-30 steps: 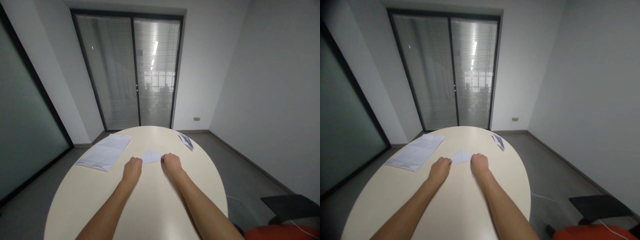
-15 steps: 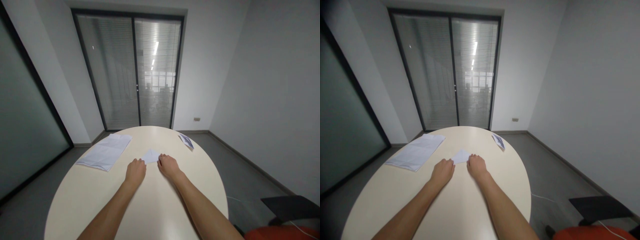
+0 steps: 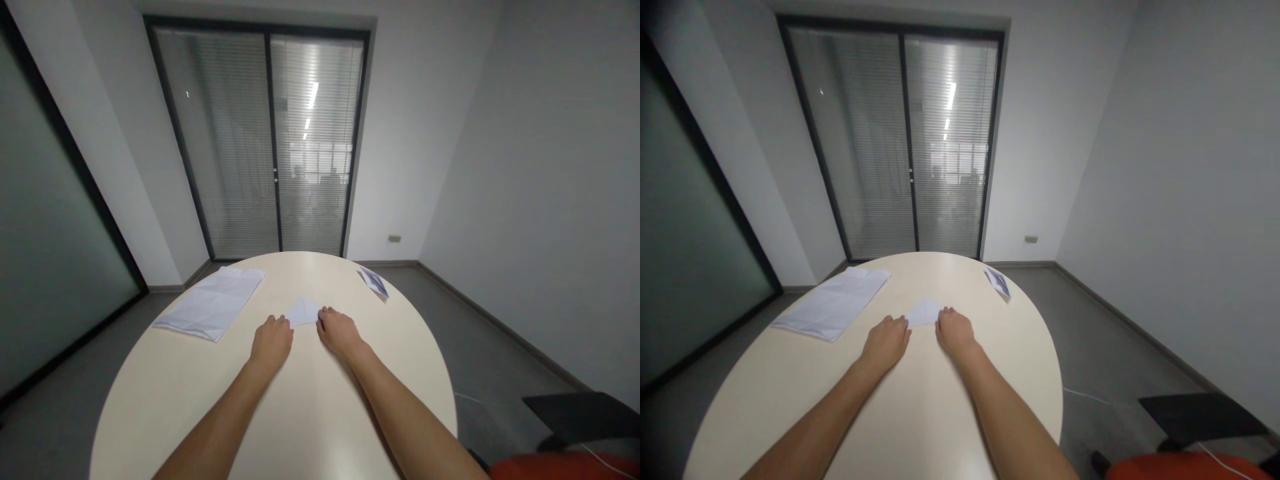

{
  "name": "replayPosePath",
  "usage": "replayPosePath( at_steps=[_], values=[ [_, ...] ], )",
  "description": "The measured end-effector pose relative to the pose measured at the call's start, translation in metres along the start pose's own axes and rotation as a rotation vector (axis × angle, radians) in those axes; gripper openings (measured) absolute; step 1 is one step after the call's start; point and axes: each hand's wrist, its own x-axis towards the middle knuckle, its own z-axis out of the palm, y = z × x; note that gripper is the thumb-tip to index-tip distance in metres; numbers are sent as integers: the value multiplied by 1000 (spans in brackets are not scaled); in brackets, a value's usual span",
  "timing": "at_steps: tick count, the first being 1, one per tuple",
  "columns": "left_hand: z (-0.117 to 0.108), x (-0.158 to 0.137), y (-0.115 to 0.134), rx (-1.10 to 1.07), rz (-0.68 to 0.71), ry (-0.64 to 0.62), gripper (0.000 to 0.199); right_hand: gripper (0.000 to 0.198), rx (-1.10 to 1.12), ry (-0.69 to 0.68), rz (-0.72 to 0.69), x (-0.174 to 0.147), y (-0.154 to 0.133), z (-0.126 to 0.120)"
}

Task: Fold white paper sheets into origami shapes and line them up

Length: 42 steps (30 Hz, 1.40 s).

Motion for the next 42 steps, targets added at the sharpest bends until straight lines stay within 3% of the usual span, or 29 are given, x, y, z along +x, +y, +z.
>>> replayPosePath(
  at_steps=[5, 12, 18, 24, 31, 37, 42],
  values=[
    [4, 2, -4, -29, 6, 16, 29, 37, 132, -1, -166, 6, 16, 13],
    [5, 2, -10, -59, 18, 21, 26, 60, 118, -96, -30, 3, 11, 17],
    [7, 3, -11, -63, 27, 29, 26, 69, 130, -76, 23, 0, 5, 18],
    [8, 4, -12, -50, 20, 30, 25, 61, 113, -92, -8, 2, 10, 19],
    [6, 6, -17, -79, 11, 2, 29, 39, 79, -5, -28, 0, 5, 6],
    [9, 7, -22, -92, 44, 18, 28, 28, 19, -7, 76, 0, 2, -2],
    [8, 8, -24, -121, 46, 13, 24, 22, 39, 60, 31, 2, 9, -3]
  ],
)
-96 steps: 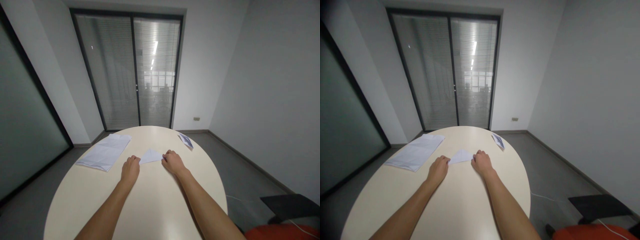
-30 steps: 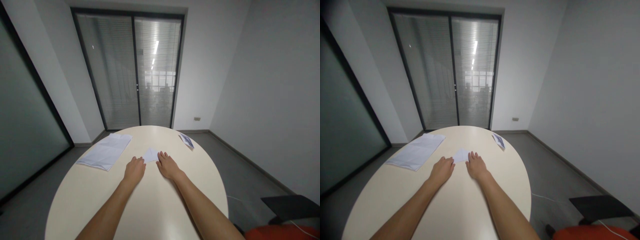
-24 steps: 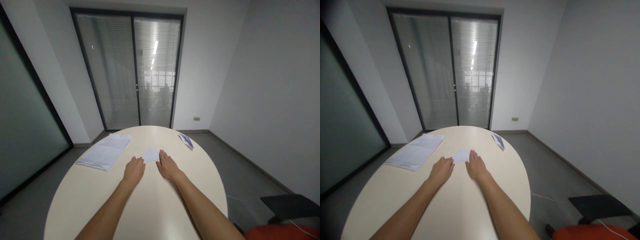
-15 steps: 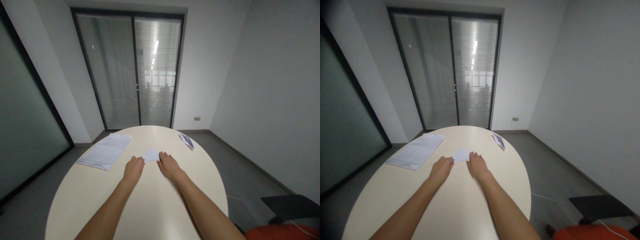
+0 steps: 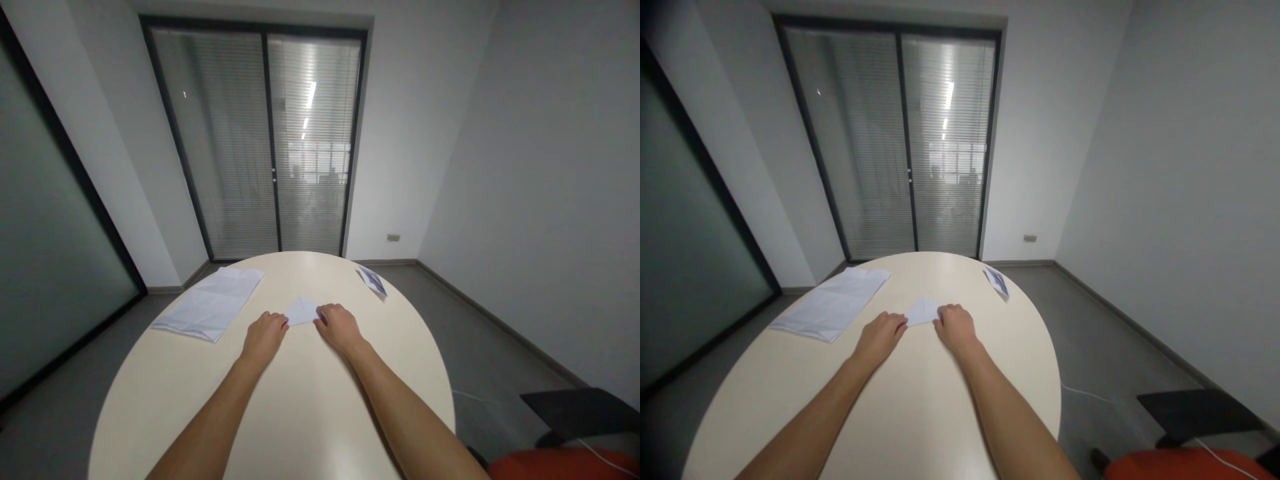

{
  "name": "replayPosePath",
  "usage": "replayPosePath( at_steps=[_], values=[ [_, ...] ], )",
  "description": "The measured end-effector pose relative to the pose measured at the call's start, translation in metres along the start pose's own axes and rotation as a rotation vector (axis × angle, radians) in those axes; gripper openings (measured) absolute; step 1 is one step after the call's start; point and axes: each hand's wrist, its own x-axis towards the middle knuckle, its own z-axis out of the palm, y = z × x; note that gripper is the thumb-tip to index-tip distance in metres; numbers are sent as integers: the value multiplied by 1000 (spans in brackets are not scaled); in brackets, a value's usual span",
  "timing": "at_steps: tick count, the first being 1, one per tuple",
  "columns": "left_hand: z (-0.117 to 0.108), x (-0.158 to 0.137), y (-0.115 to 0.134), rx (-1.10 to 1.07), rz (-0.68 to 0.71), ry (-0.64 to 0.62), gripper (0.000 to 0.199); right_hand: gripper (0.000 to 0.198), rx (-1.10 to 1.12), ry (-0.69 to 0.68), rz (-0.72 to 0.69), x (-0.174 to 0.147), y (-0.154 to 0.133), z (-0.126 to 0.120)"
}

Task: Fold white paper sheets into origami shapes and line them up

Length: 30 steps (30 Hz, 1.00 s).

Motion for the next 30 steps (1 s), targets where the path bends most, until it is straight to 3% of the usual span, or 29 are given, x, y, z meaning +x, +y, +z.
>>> replayPosePath(
  at_steps=[22, 30],
  values=[
    [-10, -2, 6, -14, -72, -38, 32, 30, 80, 36, 34, 1, 7, 1],
    [-5, -1, 3, -5, -98, -8, 37, 26, 22, -18, -43, 3, 14, 0]
  ],
)
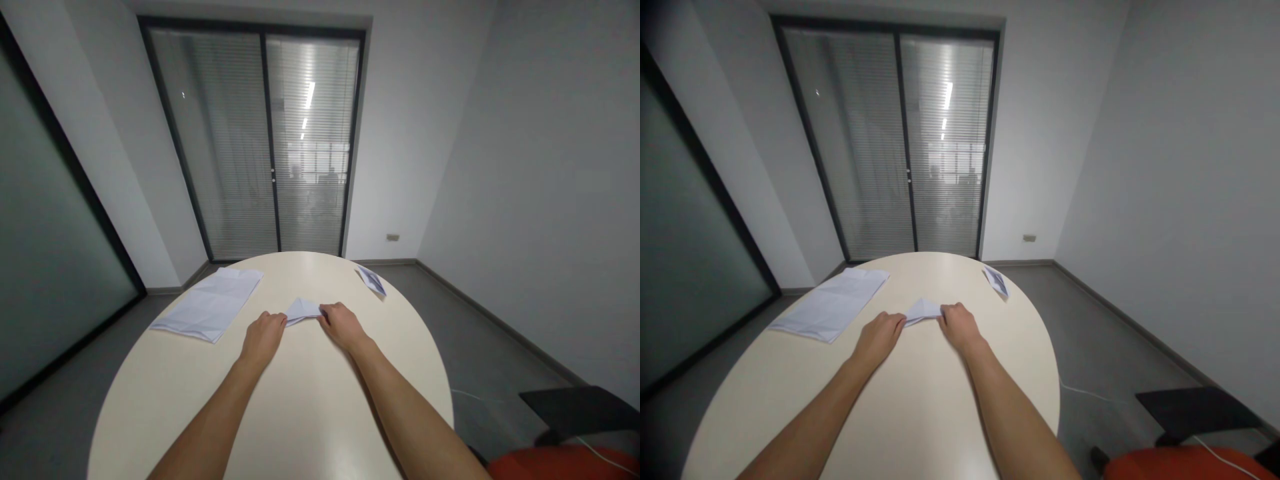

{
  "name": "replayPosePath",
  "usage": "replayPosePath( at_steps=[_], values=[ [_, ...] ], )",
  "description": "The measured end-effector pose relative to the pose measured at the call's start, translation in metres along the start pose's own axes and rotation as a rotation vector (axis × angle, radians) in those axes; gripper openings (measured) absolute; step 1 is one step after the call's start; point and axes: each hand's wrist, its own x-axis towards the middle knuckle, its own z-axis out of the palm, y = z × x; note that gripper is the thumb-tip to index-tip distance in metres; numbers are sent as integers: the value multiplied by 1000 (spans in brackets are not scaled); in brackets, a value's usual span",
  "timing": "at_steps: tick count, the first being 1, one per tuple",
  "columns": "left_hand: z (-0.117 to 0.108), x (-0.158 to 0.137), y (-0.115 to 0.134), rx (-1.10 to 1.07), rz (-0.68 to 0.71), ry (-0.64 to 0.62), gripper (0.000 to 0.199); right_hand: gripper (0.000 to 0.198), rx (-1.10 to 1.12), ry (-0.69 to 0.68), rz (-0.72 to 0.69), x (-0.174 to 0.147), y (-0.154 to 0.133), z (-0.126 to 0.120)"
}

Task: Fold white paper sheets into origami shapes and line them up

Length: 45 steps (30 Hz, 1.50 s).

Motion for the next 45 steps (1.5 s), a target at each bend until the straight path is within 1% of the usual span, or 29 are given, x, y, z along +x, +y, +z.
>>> replayPosePath(
  at_steps=[4, 9, 13, 15, 20, 24, 29, 33, 38, 45],
  values=[
    [4, 1, -2, 10, 9, 32, 37, 25, 91, 13, -10, 2, 6, 5],
    [8, 2, -4, 11, 6, 39, 36, 45, 244, 49, 80, 10, 15, 20],
    [8, 3, -4, 11, 14, 37, 36, 49, 278, 81, 138, 13, 17, 27],
    [8, 2, -4, 12, 14, 35, 34, 48, 284, 104, 167, 14, 16, 28],
    [7, 1, -3, 3, 24, 48, 33, 43, 289, 164, 177, 15, 18, 31],
    [7, 2, -3, -6, 24, 51, 32, 42, 323, 187, 213, 17, 21, 33],
    [9, 3, -4, 7, 2, 40, 35, 31, 382, 212, 233, 18, 21, 31],
    [11, 3, -5, 17, -7, 55, 34, 28, 441, 234, 252, 17, 21, 28],
    [12, 4, -6, 21, -6, 72, 34, 30, 461, 247, 234, 17, 26, 27],
    [12, 4, -6, -2, -33, 83, 34, 34, 421, 353, 184, 16, 24, 21]
  ],
)
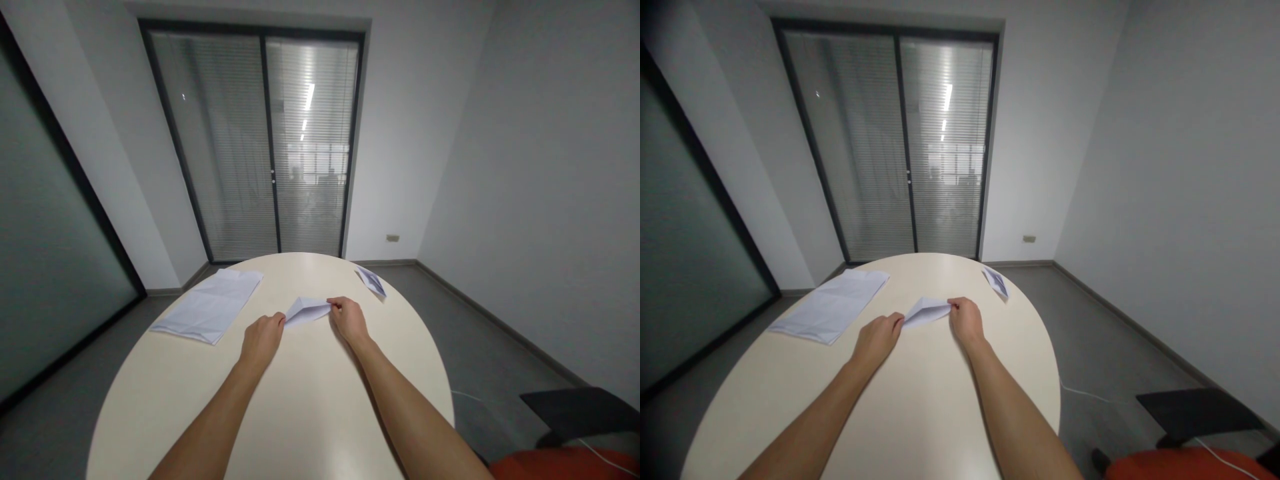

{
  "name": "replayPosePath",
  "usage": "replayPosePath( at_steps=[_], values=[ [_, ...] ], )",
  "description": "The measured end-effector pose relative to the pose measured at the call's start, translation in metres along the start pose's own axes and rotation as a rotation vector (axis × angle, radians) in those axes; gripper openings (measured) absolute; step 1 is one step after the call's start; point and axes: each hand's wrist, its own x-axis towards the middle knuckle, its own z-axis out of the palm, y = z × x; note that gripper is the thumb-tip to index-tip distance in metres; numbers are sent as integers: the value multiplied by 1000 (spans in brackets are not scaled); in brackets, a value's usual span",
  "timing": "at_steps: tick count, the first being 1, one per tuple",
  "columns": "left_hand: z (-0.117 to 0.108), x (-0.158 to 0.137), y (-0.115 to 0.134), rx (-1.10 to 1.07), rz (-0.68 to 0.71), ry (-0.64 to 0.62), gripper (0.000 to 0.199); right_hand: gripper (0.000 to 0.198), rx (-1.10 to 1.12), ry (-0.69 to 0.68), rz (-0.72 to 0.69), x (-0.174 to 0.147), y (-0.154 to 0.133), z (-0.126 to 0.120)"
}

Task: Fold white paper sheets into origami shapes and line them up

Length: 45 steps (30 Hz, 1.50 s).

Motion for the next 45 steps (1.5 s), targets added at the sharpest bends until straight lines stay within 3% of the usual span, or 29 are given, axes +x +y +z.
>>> replayPosePath(
  at_steps=[9, 17, 23, 28, 33, 45],
  values=[
    [-6, -4, 8, -170, -29, 15, 28, 33, -104, 135, -135, -4, -16, -11],
    [0, -2, 12, -355, -84, -15, 31, 43, -127, 158, -387, -2, -21, -11],
    [8, 0, 7, -457, -67, -4, 32, 51, -66, 75, -494, -5, -24, -3],
    [18, 4, 1, -504, -100, 97, 51, 47, -98, 3, -579, -8, -28, 2],
    [22, 8, -3, -517, 44, 218, 51, 47, -108, -75, -672, -11, -32, 4],
    [16, 5, 2, -489, 19, 87, 44, 45, -75, -299, -700, -21, -38, 3]
  ],
)
